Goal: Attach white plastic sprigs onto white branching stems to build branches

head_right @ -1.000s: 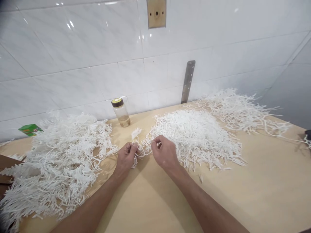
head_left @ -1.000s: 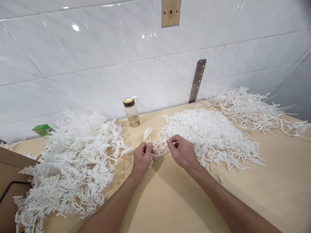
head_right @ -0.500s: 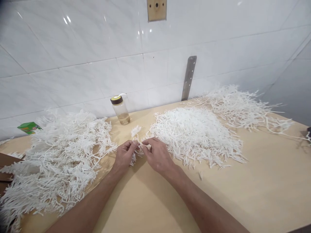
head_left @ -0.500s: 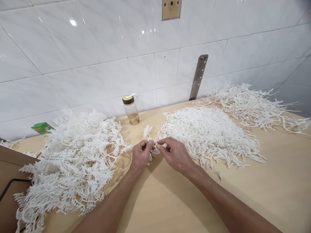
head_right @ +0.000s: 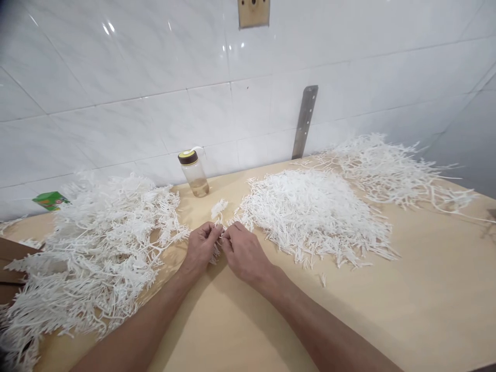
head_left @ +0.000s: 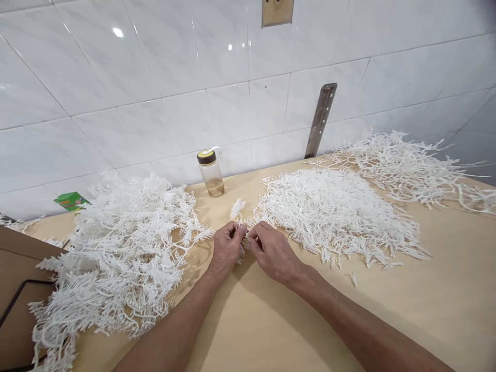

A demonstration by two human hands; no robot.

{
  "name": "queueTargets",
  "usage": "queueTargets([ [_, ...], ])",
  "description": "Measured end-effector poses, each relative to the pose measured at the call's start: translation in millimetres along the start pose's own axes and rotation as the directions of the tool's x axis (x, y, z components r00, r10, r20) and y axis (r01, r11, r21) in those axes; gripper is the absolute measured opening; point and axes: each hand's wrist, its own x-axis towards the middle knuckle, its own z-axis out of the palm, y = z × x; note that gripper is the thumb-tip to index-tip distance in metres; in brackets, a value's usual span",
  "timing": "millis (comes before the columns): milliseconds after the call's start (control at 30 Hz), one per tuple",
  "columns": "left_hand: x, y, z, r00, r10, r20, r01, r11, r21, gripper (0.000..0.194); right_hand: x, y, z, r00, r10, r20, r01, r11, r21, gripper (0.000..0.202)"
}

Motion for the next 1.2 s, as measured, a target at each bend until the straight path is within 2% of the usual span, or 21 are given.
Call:
queueTargets([
  [133, 6, 2, -5.8, 0.996, -0.044, -0.072, 0.042, 0.999, -0.03, 0.034, -7, -12, 4, 0.978, -0.171, 0.117, 0.169, 0.985, 0.027, 0.017],
  [200, 8, 4, -8.3, 0.995, -0.07, -0.073, 0.066, 0.996, -0.053, 0.035, -6, -15, -1, 0.973, -0.207, 0.105, 0.201, 0.977, 0.068, 0.016],
  [267, 8, 5, -9.1, 0.995, -0.082, -0.05, 0.079, 0.995, -0.063, 0.037, -2, -11, -11, 0.99, -0.141, -0.001, 0.141, 0.987, 0.079, 0.014],
  [333, 8, 5, -8.4, 0.997, -0.077, -0.031, 0.075, 0.995, -0.065, 0.04, 5, 0, -26, 0.988, -0.03, -0.151, 0.037, 0.998, 0.042, 0.012],
  [433, 8, 5, -6.9, 0.998, -0.064, -0.003, 0.063, 0.994, -0.087, 0.046, 15, 26, -50, 0.929, 0.134, -0.346, -0.155, 0.987, -0.035, 0.011],
  [567, 8, 6, -6.4, 0.993, -0.111, 0.024, 0.114, 0.98, -0.166, 0.053, 20, 58, -74, 0.821, 0.276, -0.5, -0.377, 0.919, -0.112, 0.011],
  [700, 6, 11, -7.1, 0.979, -0.197, 0.042, 0.201, 0.943, -0.265, 0.051, 19, 76, -92, 0.745, 0.275, -0.608, -0.464, 0.868, -0.176, 0.004],
  [833, 5, 12, -7.9, 0.961, -0.275, 0.04, 0.272, 0.899, -0.344, 0.053, 18, 74, -99, 0.72, 0.154, -0.677, -0.411, 0.881, -0.236, 0.014],
  [900, 6, 10, -8.2, 0.958, -0.283, 0.042, 0.278, 0.887, -0.368, 0.052, 18, 66, -94, 0.737, 0.138, -0.662, -0.351, 0.915, -0.2, 0.016],
  [967, 7, 9, -8.6, 0.959, -0.28, 0.052, 0.277, 0.878, -0.391, 0.051, 17, 55, -80, 0.801, 0.149, -0.579, -0.269, 0.955, -0.127, 0.015],
  [1067, 9, 7, -9.2, 0.964, -0.259, 0.059, 0.259, 0.865, -0.429, 0.051, 12, 37, -53, 0.933, 0.119, -0.341, -0.138, 0.99, -0.032, 0.013],
  [1133, 9, 6, -9.6, 0.968, -0.245, 0.062, 0.246, 0.854, -0.459, 0.051, 7, 27, -37, 0.976, 0.086, -0.201, -0.086, 0.996, 0.005, 0.014],
  [1200, 10, 5, -9.7, 0.968, -0.239, 0.07, 0.243, 0.843, -0.48, 0.05, 3, 21, -24, 0.994, 0.072, -0.086, -0.072, 0.997, 0.008, 0.014],
])
